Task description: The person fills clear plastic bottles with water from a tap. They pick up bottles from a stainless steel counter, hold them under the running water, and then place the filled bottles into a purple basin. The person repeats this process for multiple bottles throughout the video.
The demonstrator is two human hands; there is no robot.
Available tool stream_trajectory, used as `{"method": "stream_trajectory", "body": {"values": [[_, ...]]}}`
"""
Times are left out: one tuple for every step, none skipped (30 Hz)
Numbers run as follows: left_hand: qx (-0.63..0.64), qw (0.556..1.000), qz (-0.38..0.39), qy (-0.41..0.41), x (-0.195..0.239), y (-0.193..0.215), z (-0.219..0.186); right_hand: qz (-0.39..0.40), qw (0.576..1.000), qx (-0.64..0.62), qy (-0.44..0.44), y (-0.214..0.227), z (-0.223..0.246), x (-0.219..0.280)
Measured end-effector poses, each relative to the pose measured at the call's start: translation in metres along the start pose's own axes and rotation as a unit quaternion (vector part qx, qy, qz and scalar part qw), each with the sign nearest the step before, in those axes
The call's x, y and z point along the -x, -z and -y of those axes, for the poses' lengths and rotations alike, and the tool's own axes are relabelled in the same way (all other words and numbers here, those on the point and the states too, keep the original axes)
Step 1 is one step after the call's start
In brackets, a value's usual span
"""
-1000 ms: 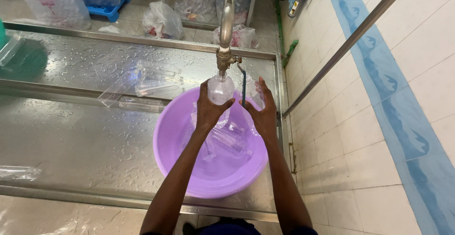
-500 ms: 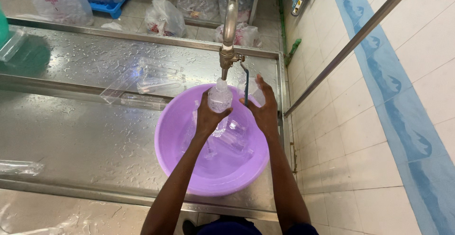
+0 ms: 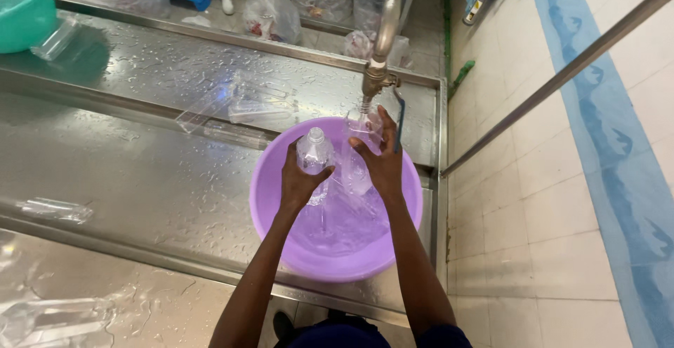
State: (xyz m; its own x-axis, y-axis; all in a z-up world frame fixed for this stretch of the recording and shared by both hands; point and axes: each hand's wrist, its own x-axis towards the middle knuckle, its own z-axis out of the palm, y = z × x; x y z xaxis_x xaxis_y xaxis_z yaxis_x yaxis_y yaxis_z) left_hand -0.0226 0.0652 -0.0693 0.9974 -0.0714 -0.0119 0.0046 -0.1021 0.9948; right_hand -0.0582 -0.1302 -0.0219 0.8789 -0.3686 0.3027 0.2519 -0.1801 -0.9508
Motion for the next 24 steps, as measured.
{"method": "stream_trajectory", "body": {"values": [[-0.002, 1.000, -0.008, -0.004, 0.003, 0.007, 0.000, -0.020, 1.000, 0.009, 0.007, -0.002, 0.000, 0.001], [-0.004, 1.000, -0.018, -0.008, 0.005, 0.014, -0.001, -0.038, 0.999, 0.017, 0.015, -0.005, 0.000, 0.000], [-0.004, 1.000, -0.028, -0.009, 0.006, 0.021, -0.003, -0.029, 0.999, 0.014, 0.017, -0.006, 0.003, -0.002], [0.005, 0.999, -0.045, -0.022, 0.011, 0.029, -0.004, -0.031, 0.999, 0.004, 0.028, -0.007, 0.006, -0.002], [0.012, 0.997, -0.061, -0.037, 0.016, 0.037, -0.004, -0.033, 0.999, -0.007, 0.038, -0.008, 0.008, -0.001], [0.012, 0.997, -0.074, -0.032, 0.018, 0.046, -0.004, -0.020, 0.999, -0.011, 0.035, -0.008, 0.003, -0.002], [0.011, 0.996, -0.082, -0.028, 0.020, 0.055, -0.003, -0.039, 0.998, -0.022, 0.051, -0.008, -0.002, -0.003], [0.011, 0.995, -0.091, -0.025, 0.020, 0.065, -0.003, -0.058, 0.995, -0.035, 0.069, -0.010, -0.008, -0.007], [0.010, 0.994, -0.105, -0.022, 0.023, 0.074, 0.002, -0.045, 0.996, -0.039, 0.067, -0.007, -0.009, -0.006], [0.009, 0.992, -0.121, -0.026, 0.026, 0.084, 0.006, -0.048, 0.995, -0.032, 0.081, -0.006, -0.009, -0.007], [0.007, 0.990, -0.137, -0.030, 0.029, 0.094, 0.009, -0.050, 0.994, -0.025, 0.094, -0.005, -0.010, -0.008], [0.005, 0.988, -0.151, -0.027, 0.033, 0.104, 0.008, -0.038, 0.994, -0.032, 0.092, -0.001, -0.017, -0.013], [0.000, 0.986, -0.164, -0.031, 0.038, 0.114, 0.007, -0.048, 0.992, -0.027, 0.112, 0.001, -0.024, -0.018], [-0.005, 0.984, -0.178, -0.031, 0.046, 0.123, 0.006, -0.056, 0.990, -0.019, 0.129, 0.005, -0.031, -0.021], [-0.007, 0.981, -0.191, -0.026, 0.051, 0.134, 0.015, -0.043, 0.991, -0.025, 0.125, 0.007, -0.032, -0.021], [-0.017, 0.977, -0.213, -0.019, 0.054, 0.143, 0.023, -0.048, 0.990, -0.018, 0.132, 0.010, -0.032, -0.023], [-0.026, 0.972, -0.235, -0.013, 0.058, 0.152, 0.031, -0.053, 0.989, -0.012, 0.139, 0.012, -0.033, -0.026], [-0.027, 0.968, -0.248, -0.011, 0.066, 0.162, 0.038, -0.041, 0.989, -0.018, 0.139, 0.016, -0.031, -0.029], [-0.054, 0.964, -0.261, -0.007, 0.075, 0.172, 0.045, -0.035, 0.989, -0.021, 0.140, 0.019, -0.029, -0.032], [-0.081, 0.959, -0.273, -0.001, 0.084, 0.181, 0.052, -0.029, 0.989, -0.024, 0.141, 0.022, -0.028, -0.036], [-0.082, 0.955, -0.286, 0.001, 0.098, 0.189, 0.063, -0.017, 0.989, -0.030, 0.141, 0.029, -0.029, -0.037], [-0.083, 0.948, -0.306, 0.015, 0.110, 0.199, 0.073, -0.017, 0.987, 0.001, 0.159, 0.031, -0.030, -0.040], [-0.084, 0.941, -0.327, 0.029, 0.123, 0.210, 0.082, -0.016, 0.984, 0.033, 0.177, 0.032, -0.031, -0.044], [-0.085, 0.935, -0.343, 0.030, 0.138, 0.219, 0.092, -0.002, 0.984, 0.023, 0.179, 0.035, -0.033, -0.045]]}}
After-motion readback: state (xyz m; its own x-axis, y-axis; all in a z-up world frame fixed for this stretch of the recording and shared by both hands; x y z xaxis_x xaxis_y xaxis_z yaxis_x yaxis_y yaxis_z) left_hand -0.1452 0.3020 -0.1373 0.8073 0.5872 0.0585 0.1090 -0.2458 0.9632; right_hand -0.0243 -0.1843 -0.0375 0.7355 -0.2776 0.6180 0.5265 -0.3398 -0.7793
